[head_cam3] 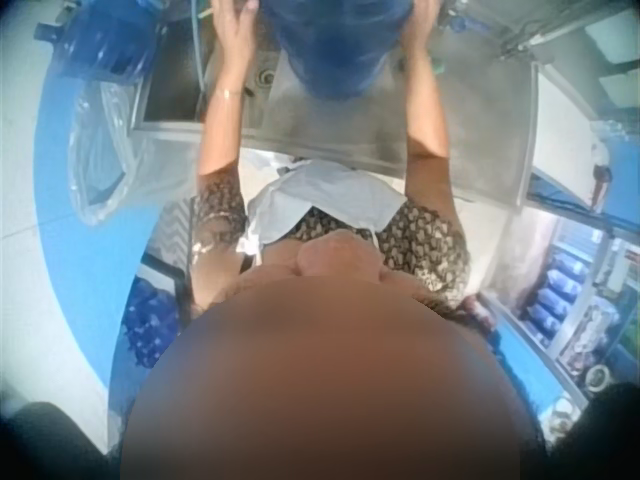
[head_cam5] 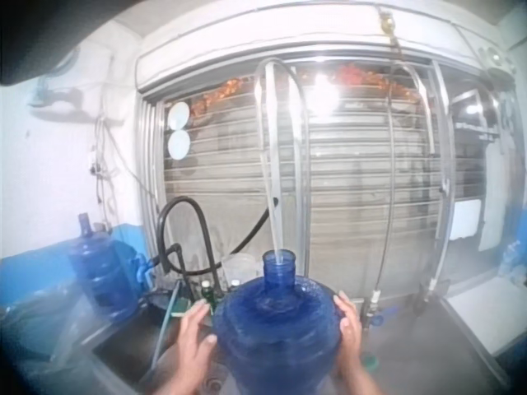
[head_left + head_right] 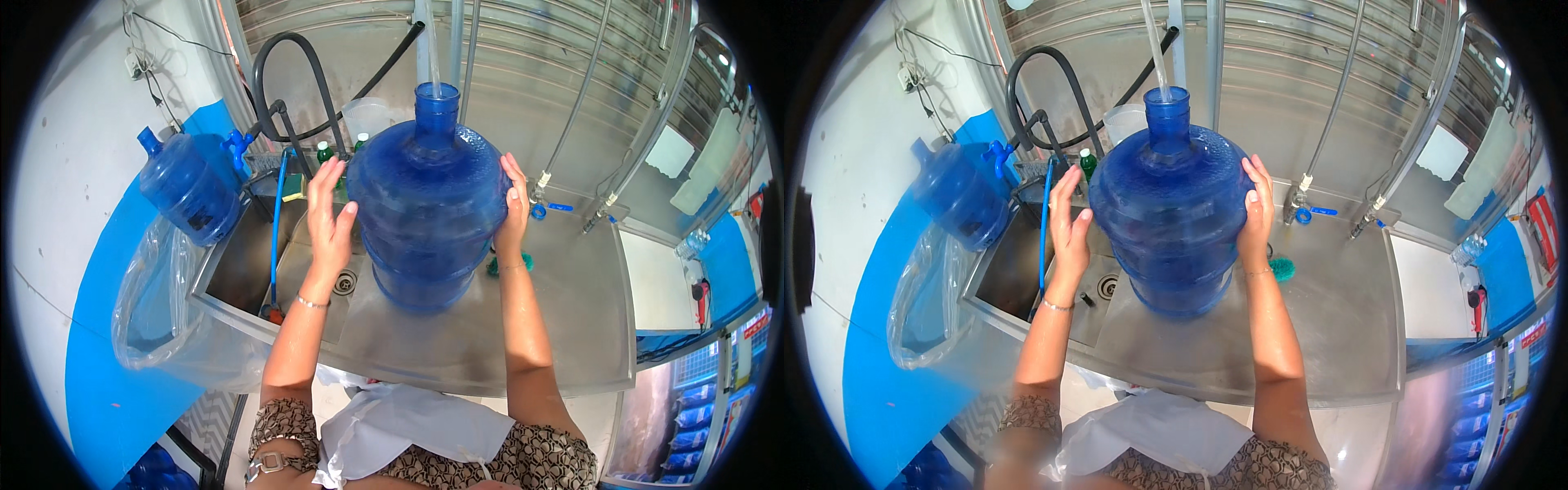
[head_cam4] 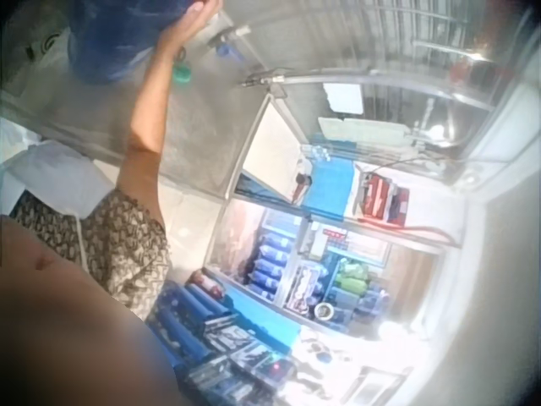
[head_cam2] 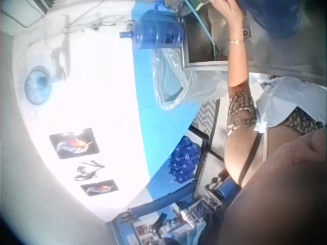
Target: The person fills a large blue water dispenser bottle at a sink using a hose and tap. They rinse the bottle, insert the hose, and fill it with water. The person then removes the hose, shakes the bottle, and places it on the floor.
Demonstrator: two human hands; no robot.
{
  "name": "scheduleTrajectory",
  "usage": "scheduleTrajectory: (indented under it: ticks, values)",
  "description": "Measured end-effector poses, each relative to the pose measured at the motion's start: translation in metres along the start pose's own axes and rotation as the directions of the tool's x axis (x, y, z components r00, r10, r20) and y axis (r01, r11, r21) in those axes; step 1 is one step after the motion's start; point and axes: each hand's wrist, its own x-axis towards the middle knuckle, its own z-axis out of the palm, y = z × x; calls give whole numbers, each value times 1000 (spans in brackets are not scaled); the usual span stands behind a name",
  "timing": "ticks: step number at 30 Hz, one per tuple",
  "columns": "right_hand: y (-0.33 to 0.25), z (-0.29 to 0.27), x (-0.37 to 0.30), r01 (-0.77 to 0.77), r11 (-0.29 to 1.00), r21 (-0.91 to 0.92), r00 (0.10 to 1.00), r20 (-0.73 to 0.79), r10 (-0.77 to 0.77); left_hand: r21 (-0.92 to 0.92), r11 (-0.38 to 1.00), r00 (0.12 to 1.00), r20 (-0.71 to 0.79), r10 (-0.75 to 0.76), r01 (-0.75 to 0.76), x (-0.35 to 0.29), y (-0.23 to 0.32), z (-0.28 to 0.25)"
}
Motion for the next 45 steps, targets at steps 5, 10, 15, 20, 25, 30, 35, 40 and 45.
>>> scheduleTrajectory:
  ticks: [5,10,15,20,25,30,35,40,45]
  values:
    - [7,0,3,61,998,-14,998,0,-61,-241,970,1000,-14,14,-17,12,-14,36]
    - [8,2,11,26,999,-34,999,-20,-27,-238,970,996,-81,26,-44,12,-26,49]
    - [6,5,9,51,998,-42,997,-51,-53,-233,970,996,-78,48,-65,14,-28,46]
    - [7,5,8,58,997,-57,997,-53,-61,-233,970,995,-93,44,-65,13,-29,49]
    - [10,3,9,63,996,-64,997,-51,-66,-211,974,993,-108,54,-76,13,-28,50]
    - [9,4,8,59,996,-60,996,-57,-62,-220,974,994,-105,40,-62,13,-28,50]
    - [8,5,7,62,996,-63,996,-54,-66,-220,971,991,-116,68,-92,13,-33,51]
    - [8,1,8,41,998,-41,998,-35,-43,-220,972,994,-87,66,-84,12,-33,49]
    - [5,-6,6,-13,999,31,1000,-9,13,-184,982,999,-32,34,-40,10,-28,42]
